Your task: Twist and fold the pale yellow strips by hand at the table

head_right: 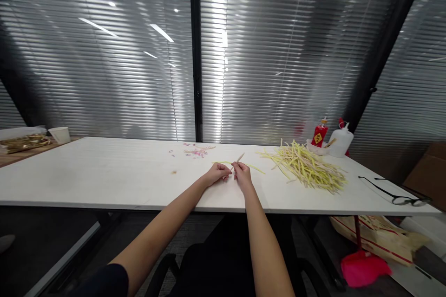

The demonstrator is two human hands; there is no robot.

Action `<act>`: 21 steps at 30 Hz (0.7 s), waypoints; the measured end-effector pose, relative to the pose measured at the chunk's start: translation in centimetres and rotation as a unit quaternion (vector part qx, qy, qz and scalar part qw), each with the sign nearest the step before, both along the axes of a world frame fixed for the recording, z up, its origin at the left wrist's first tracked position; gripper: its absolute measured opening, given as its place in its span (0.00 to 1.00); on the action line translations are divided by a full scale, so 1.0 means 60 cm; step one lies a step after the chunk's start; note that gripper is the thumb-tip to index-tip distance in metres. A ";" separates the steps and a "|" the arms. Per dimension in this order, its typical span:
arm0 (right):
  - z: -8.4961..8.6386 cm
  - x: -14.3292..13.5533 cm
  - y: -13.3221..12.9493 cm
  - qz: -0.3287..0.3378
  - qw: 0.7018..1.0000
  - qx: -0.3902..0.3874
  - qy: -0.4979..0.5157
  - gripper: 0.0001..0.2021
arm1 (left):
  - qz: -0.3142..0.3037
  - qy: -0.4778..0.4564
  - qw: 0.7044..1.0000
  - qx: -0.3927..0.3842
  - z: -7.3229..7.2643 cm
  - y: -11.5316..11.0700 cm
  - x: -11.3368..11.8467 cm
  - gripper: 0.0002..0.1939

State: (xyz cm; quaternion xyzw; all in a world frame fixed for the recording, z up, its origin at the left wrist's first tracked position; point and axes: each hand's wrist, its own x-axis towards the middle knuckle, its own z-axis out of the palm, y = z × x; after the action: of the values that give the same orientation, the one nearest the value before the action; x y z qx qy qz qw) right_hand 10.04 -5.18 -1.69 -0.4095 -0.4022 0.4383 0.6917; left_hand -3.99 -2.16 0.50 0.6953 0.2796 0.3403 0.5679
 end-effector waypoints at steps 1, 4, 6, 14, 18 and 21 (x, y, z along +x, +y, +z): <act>0.000 0.000 0.000 0.004 1.000 0.001 0.004 0.18 | -0.003 0.000 1.000 0.002 -0.001 0.001 0.000 0.12; 0.001 0.000 -0.001 0.013 1.000 0.000 0.016 0.17 | -0.014 0.001 1.000 0.006 -0.006 0.003 0.001 0.11; 0.003 -0.001 -0.002 0.008 1.000 -0.002 0.018 0.17 | -0.016 0.005 1.000 0.006 -0.007 0.004 0.002 0.11; 0.002 0.000 0.003 -0.051 0.998 0.004 0.039 0.20 | -0.023 0.027 0.999 0.003 0.000 -0.001 0.002 0.11; -0.003 0.004 0.007 -0.058 0.998 0.009 0.032 0.19 | -0.027 0.026 0.999 0.002 -0.003 0.001 0.003 0.11; -0.005 0.006 0.007 -0.056 0.998 0.007 0.041 0.19 | -0.028 0.025 0.999 -0.001 -0.005 0.003 0.003 0.11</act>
State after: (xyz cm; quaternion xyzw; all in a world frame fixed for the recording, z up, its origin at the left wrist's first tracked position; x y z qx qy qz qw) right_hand 10.41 -4.77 -1.99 -0.4077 -0.3532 0.4128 0.7340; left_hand -3.81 -2.00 0.23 0.7107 0.2741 0.3069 0.5707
